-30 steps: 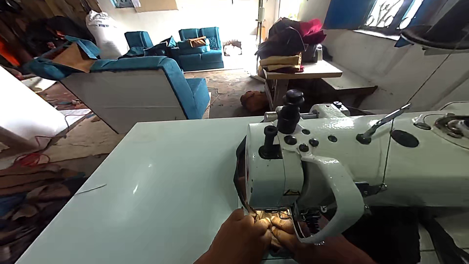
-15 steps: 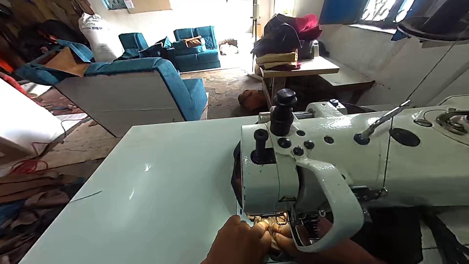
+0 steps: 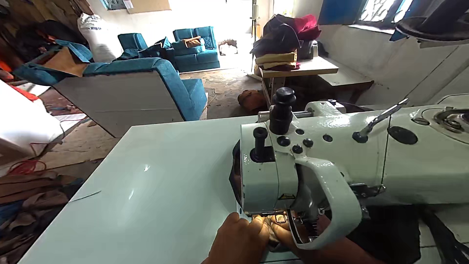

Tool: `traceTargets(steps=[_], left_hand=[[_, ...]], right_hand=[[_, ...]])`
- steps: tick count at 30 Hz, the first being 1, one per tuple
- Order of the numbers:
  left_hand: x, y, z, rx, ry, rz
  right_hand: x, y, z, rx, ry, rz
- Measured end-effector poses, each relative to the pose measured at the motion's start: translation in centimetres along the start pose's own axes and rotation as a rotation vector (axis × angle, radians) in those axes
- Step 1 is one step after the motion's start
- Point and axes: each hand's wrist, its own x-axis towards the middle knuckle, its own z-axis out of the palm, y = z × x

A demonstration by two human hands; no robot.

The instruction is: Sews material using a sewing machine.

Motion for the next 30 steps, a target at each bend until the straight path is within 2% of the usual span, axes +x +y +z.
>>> traceTargets(steps=[5,12,19,22,30], left_hand=[[0.2,0.0,-0.2,0.01,-0.025,-0.014],[0.1,0.0,0.1,-0.001,0.03,-0.039],[0.2,0.1,-0.2,0.005,-0.012,-0.045],[0.2,0.1,-0.2,0.013,-0.005,-0.044],[0.3,-0.2,0.0,0.036,0.047,-0.038]], right_hand=[[-0.2,0.1,0.7,-0.038,0.05,-0.005],[-0.4,-0.1,1.4,-0.01,0.021,0.006],[-0.5,-0.2,1.5,-0.026,0.021,-0.012],[-0.4,-0.4,1.5,-0.045,-0.032,0.004],[-0.4,-0.5,1.9,-0.079,0.007,0.036]])
